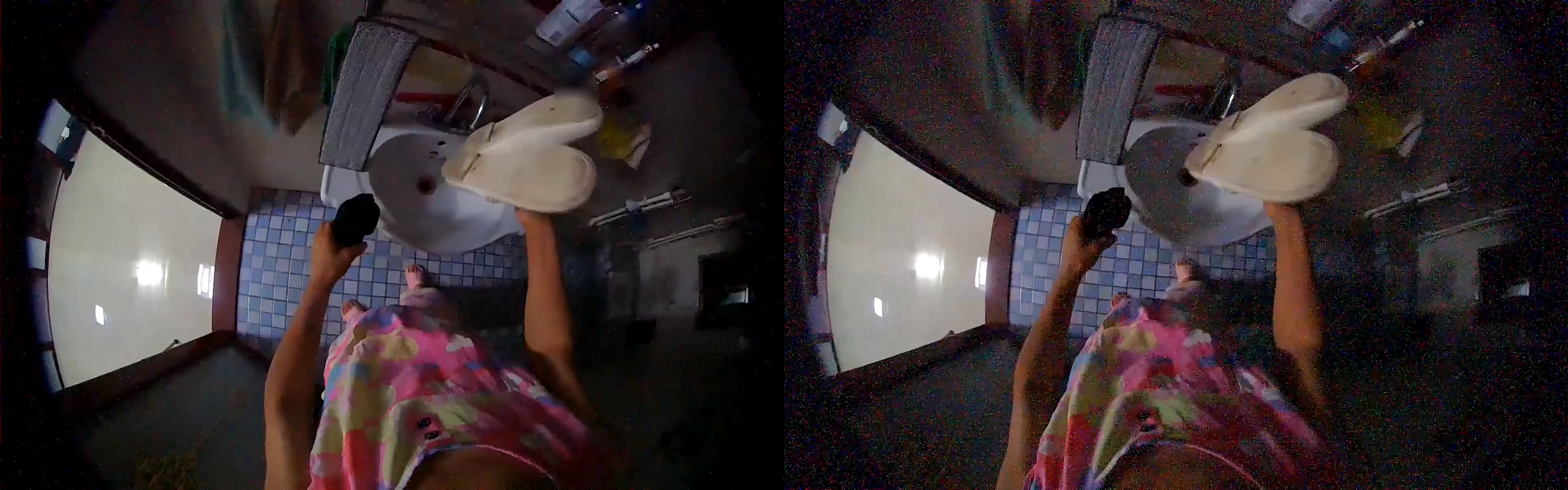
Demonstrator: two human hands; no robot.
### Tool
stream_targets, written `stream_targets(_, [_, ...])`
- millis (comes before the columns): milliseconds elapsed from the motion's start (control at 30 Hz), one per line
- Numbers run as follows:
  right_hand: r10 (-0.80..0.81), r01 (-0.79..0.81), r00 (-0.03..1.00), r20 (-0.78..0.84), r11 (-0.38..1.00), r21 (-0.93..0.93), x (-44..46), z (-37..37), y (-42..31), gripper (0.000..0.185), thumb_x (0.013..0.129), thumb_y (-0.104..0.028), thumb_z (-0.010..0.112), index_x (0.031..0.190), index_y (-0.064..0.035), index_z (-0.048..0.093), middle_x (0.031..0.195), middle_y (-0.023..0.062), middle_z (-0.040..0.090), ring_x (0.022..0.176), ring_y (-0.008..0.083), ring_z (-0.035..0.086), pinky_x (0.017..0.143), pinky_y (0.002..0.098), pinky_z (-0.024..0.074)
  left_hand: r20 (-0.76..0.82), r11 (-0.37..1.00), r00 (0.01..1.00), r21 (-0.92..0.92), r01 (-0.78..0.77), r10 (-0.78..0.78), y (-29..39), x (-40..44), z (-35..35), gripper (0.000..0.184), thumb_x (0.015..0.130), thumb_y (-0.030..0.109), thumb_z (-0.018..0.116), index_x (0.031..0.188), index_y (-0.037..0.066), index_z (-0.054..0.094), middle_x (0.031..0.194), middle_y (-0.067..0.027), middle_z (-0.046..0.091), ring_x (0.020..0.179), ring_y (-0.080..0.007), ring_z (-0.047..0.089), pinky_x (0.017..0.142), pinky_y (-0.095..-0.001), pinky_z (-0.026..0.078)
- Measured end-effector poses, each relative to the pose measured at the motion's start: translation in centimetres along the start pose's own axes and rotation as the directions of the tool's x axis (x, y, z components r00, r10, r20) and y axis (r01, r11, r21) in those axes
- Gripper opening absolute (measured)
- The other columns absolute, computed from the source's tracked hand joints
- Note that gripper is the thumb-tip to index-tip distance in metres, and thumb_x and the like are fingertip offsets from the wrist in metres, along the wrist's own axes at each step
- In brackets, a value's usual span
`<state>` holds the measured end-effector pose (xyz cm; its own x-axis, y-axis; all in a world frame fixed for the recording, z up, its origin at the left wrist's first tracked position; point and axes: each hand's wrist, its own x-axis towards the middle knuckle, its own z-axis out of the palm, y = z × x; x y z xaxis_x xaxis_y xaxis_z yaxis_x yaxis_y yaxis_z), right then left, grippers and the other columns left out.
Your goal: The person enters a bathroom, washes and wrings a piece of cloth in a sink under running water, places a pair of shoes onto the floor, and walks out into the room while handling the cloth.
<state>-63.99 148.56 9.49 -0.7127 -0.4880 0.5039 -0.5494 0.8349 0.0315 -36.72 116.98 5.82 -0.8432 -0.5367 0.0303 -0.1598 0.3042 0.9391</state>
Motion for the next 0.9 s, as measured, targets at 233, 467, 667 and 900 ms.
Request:
stream_targets(233, [0.144,-0.156,0.987,0.067,0.798,0.583,1.8,-0.5,-1.4,0.039,0.080,-0.020,0.036,0.116,-0.0068,0.029,0.117,0.0082,0.033,0.107,0.0218,0.031,0.091,0.0322,0.0242,-0.045,0.996,0.996,0.031,0.078,-0.076,-1.5,-0.6,-1.4,0.037,0.045,0.017,0.067,0.074,-0.001,0.052,0.075,-0.0154,0.053,0.071,-0.0299,0.052,0.064,-0.0354,0.041])
stream_targets(467, [-0.015,0.002,1.000,0.013,0.709,0.705,3.2,-2.0,-3.9,0.035,0.079,-0.017,0.038,0.111,-0.0039,0.037,0.109,0.0095,0.042,0.101,0.0202,0.039,0.087,0.0303,0.0292,-0.127,0.986,0.978,0.001,0.167,-0.165,-1.8,-3.0,-3.5,0.042,0.047,0.020,0.067,0.081,0.001,0.051,0.073,-0.0143,0.055,0.068,-0.0278,0.054,0.060,-0.0327,0.042])
stream_targets(667, [-0.268,0.175,0.963,-0.016,0.583,0.794,6.0,-5.5,-11.4,0.031,0.078,-0.015,0.039,0.106,-0.0015,0.044,0.102,0.0106,0.049,0.095,0.0188,0.046,0.083,0.0285,0.0334,-0.233,0.920,0.890,-0.102,0.378,-0.391,-4.5,-8.4,-5.6,0.033,0.047,0.016,0.065,0.074,0.000,0.053,0.067,-0.0131,0.056,0.066,-0.0249,0.055,0.059,-0.0315,0.042])
stream_targets(900, [-0.433,0.090,0.889,0.149,0.486,0.869,6.2,-9.0,-28.6,0.030,0.062,0.005,0.053,0.092,-0.0004,0.050,0.087,0.0123,0.053,0.079,0.0247,0.054,0.071,0.0332,0.0414,-0.374,0.781,0.695,-0.412,0.469,-0.614,-9.7,-14.8,-8.6,0.026,0.048,0.015,0.062,0.069,0.001,0.056,0.062,-0.0071,0.056,0.059,-0.0181,0.054,0.055,-0.0272,0.041])
